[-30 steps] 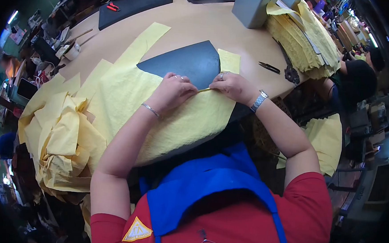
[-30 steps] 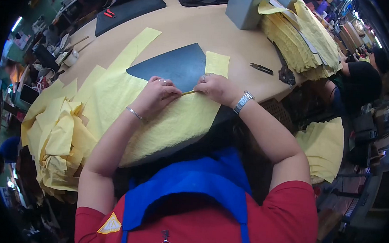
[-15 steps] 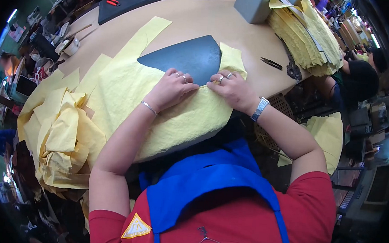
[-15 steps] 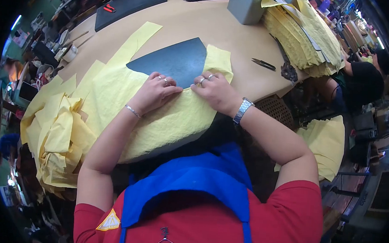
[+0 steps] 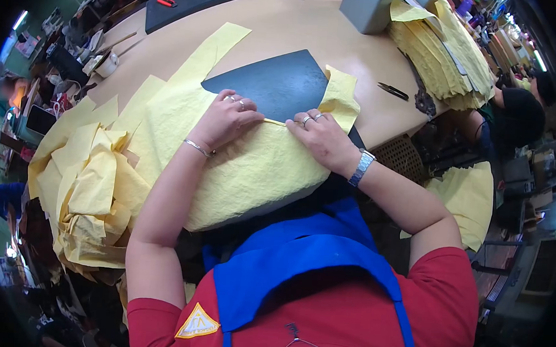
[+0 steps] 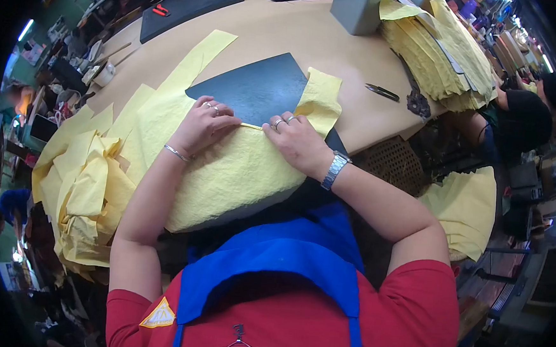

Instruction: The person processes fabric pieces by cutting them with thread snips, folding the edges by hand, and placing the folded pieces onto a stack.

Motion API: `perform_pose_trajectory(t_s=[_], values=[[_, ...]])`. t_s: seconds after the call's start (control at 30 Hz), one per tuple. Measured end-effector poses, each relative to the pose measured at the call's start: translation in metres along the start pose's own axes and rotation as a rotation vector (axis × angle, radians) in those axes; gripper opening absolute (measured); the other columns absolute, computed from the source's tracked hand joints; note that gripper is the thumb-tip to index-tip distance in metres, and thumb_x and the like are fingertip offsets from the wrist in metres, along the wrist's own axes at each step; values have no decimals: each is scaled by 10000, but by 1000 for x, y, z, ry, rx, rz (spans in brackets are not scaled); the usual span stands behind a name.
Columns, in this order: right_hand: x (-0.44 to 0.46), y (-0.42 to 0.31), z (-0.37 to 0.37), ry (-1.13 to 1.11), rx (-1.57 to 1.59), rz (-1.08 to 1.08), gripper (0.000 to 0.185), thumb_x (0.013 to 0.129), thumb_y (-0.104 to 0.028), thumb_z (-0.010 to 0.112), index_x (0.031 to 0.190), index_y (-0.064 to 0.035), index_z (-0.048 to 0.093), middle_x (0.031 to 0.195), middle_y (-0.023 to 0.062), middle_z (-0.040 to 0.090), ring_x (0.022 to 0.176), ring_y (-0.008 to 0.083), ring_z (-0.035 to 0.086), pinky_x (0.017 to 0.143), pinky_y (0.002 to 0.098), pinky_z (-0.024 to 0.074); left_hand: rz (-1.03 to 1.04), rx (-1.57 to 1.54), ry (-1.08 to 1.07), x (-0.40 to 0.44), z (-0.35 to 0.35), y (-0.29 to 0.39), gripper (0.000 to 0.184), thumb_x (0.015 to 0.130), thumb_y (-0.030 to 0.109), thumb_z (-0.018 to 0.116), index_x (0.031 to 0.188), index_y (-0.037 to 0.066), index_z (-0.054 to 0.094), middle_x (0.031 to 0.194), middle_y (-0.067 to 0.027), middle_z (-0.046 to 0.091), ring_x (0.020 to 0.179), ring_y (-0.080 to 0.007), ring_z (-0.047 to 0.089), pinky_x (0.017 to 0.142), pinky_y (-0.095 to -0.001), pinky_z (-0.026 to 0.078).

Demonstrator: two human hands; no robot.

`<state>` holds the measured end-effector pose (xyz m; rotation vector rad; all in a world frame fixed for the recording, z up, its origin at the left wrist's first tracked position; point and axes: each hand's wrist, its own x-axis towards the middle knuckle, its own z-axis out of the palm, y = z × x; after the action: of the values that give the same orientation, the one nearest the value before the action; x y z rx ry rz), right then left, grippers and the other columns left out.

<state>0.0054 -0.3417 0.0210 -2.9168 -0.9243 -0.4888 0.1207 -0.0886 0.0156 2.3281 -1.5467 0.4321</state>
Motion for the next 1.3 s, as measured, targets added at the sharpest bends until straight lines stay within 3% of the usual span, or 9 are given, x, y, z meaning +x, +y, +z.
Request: perform_pose_trajectory(t_s=[0.43, 0.53, 0.63, 0.83, 0.93, 1.03, 1.07, 1.2, 1.3], values=[[21, -10, 1, -47, -39, 54, 493, 885, -104, 509, 1374, -169, 522, 1099, 132, 596, 951, 265, 602, 701, 382, 517, -78, 102, 49, -13, 1, -12, 127, 883, 240, 674, 986, 258, 747, 970, 47, 689, 932, -142, 662, 1017, -438, 428], [35, -15, -11, -246, -31, 91, 541, 888, -110, 509, 1418, -217, 488, 1096, 139, 595, 971, 287, 603, 697, 392, 520, -91, 127, 46, -14, 1, -10, 131, 878, 245, 675, 984, 267, 751, 976, 49, 690, 947, -145, 659, 1027, -441, 423], [47, -22, -14, -333, -23, 150, 585, 894, -84, 475, 1458, -241, 464, 1021, 128, 576, 927, 301, 593, 791, 403, 506, -124, 128, 48, -15, 3, -11, 131, 875, 249, 679, 980, 274, 754, 977, 46, 690, 962, -153, 656, 1037, -449, 419], [19, 8, -33, -272, 27, 75, 338, 915, -111, 488, 1224, -175, 609, 1102, 138, 598, 1002, 295, 601, 782, 438, 501, -171, 65, 35, -15, 3, -10, 181, 892, 170, 623, 1004, 264, 730, 1048, 41, 671, 1036, -173, 631, 1057, -484, 401], [-7, 12, -40, -6, 27, 66, 182, 912, -132, 555, 1078, -126, 631, 1066, 130, 615, 971, 295, 613, 775, 442, 501, -266, -39, 139, -15, -3, -9, 167, 898, 180, 637, 1058, 197, 683, 1141, -26, 641, 1100, -226, 602, 1053, -491, 400], [-31, -3, -37, -52, 335, 337, 175, 873, -155, 655, 1036, -97, 628, 1039, 123, 623, 937, 307, 623, 779, 438, 501, -399, -184, 182, -30, -14, -14, 225, 884, 213, 663, 1085, 119, 627, 1215, -100, 599, 1155, -291, 563, 1043, -477, 405], [-33, -7, -35, -6, 411, 381, 222, 839, -180, 719, 994, -63, 610, 971, 130, 650, 885, 331, 640, 773, 429, 508, -438, -231, 165, -40, -19, -18, 259, 877, 228, 673, 1089, 95, 608, 1235, -124, 585, 1171, -314, 549, 1039, -470, 407], [-26, 13, -31, -68, 645, 470, 171, 832, -128, 708, 923, -21, 610, 789, 129, 652, 757, 257, 654, 702, 371, 519, -418, -137, -24, -77, -45, -7, 331, 863, 320, 695, 1067, 71, 619, 1233, -162, 588, 1188, -373, 526, 1028, -454, 414], [-3, 68, -22, -209, 490, 396, 113, 806, -54, 657, 915, -48, 631, 844, 143, 666, 805, 289, 657, 733, 380, 522, -469, -130, -168, -80, -57, 22, 451, 830, 417, 728, 1137, 97, 652, 1249, -169, 596, 1212, -363, 524, 1027, -436, 420]])
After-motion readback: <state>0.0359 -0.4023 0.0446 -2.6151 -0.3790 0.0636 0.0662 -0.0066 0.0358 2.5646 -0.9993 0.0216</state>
